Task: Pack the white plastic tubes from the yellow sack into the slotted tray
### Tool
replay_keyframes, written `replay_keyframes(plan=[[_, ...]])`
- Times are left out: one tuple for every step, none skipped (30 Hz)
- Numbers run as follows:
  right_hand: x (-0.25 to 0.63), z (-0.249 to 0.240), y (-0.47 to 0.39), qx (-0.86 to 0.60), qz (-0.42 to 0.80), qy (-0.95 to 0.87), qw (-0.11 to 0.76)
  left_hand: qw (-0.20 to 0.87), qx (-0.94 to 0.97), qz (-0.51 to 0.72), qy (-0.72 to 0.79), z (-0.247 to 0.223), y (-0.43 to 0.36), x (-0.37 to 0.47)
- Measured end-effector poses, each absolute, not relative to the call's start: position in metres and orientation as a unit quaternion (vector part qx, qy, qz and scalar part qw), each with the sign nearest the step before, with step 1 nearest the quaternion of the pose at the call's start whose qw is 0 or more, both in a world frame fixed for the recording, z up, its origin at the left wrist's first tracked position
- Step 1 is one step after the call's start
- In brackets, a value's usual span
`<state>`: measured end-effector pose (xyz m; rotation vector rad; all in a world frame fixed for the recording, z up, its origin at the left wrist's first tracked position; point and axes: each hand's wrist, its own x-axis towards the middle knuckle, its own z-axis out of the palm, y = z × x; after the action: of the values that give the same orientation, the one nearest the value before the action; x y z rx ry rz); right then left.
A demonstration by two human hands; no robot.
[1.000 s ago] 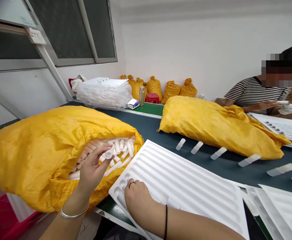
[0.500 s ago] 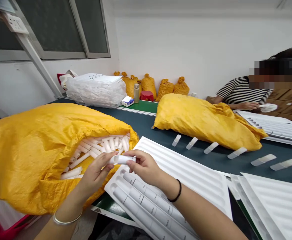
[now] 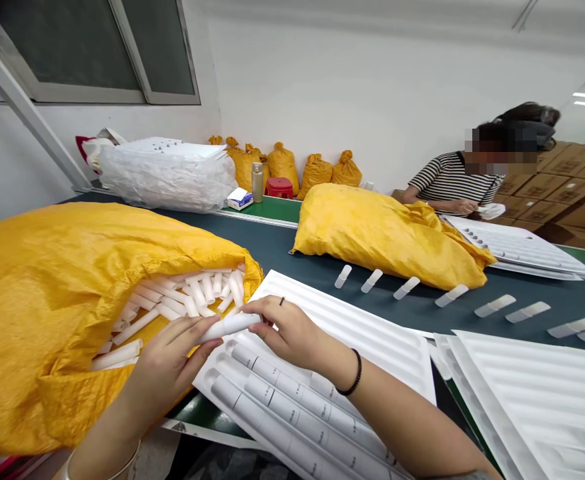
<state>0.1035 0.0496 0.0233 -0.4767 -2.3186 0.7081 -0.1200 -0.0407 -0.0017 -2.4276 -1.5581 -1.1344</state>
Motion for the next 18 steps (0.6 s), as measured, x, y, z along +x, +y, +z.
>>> replay_keyframes(plan=[[0.104,0.024,0.05,-0.19,0.278,-0.883,0.328,0.034,-0.783,-0.367,-0.501,-0.003,-0.041,-0.119],[0.104,0.024,0.049,-0.198,0.285,-0.88,0.324,0.043,-0.783,-0.368,-0.499,-0.004,-0.042,-0.117],[0.105,0.023,0.049,-0.208,0.293,-0.877,0.319,0.051,-0.784,-0.369,-0.496,-0.005,-0.042,-0.116],[0.105,0.023,0.049,-0.223,0.306,-0.871,0.312,0.058,-0.785,-0.37,-0.493,-0.006,-0.042,-0.115],[0.105,0.022,0.049,-0.241,0.333,-0.86,0.303,0.067,-0.786,-0.371,-0.49,-0.007,-0.042,-0.114],[0.105,0.021,0.05,-0.262,0.376,-0.839,0.294,0.078,-0.787,-0.371,-0.486,-0.008,-0.042,-0.112],[0.104,0.02,0.05,-0.283,0.43,-0.809,0.283,0.092,-0.789,-0.371,-0.482,-0.008,-0.041,-0.111],[0.103,0.019,0.05,-0.302,0.489,-0.772,0.272,0.106,-0.79,-0.371,-0.477,-0.009,-0.04,-0.11],[0.102,0.017,0.05,-0.317,0.545,-0.731,0.262,0.121,-0.791,-0.371,-0.471,-0.009,-0.039,-0.108],[0.1,0.016,0.05,-0.325,0.59,-0.695,0.253,0.132,-0.793,-0.372,-0.465,-0.009,-0.038,-0.106],[0.099,0.014,0.05,-0.33,0.619,-0.668,0.247,0.139,-0.795,-0.371,-0.458,-0.009,-0.037,-0.104],[0.098,0.012,0.049,-0.332,0.634,-0.654,0.246,0.144,-0.798,-0.372,-0.452,-0.01,-0.036,-0.102],[0.097,0.011,0.047,-0.332,0.641,-0.647,0.246,0.147,-0.799,-0.373,-0.449,-0.01,-0.035,-0.099],[0.097,0.009,0.045,-0.33,0.644,-0.644,0.248,0.147,-0.798,-0.375,-0.448,-0.012,-0.035,-0.097],[0.097,0.007,0.042,-0.331,0.645,-0.643,0.246,0.145,-0.798,-0.376,-0.449,-0.014,-0.036,-0.094],[0.099,0.006,0.038,-0.335,0.643,-0.646,0.24,0.142,-0.797,-0.378,-0.45,-0.017,-0.037,-0.092],[0.1,0.005,0.035,-0.337,0.632,-0.66,0.227,0.137,-0.798,-0.376,-0.45,-0.02,-0.038,-0.09],[0.102,0.005,0.032,-0.333,0.607,-0.691,0.206,0.13,-0.805,-0.369,-0.446,-0.024,-0.039,-0.088]])
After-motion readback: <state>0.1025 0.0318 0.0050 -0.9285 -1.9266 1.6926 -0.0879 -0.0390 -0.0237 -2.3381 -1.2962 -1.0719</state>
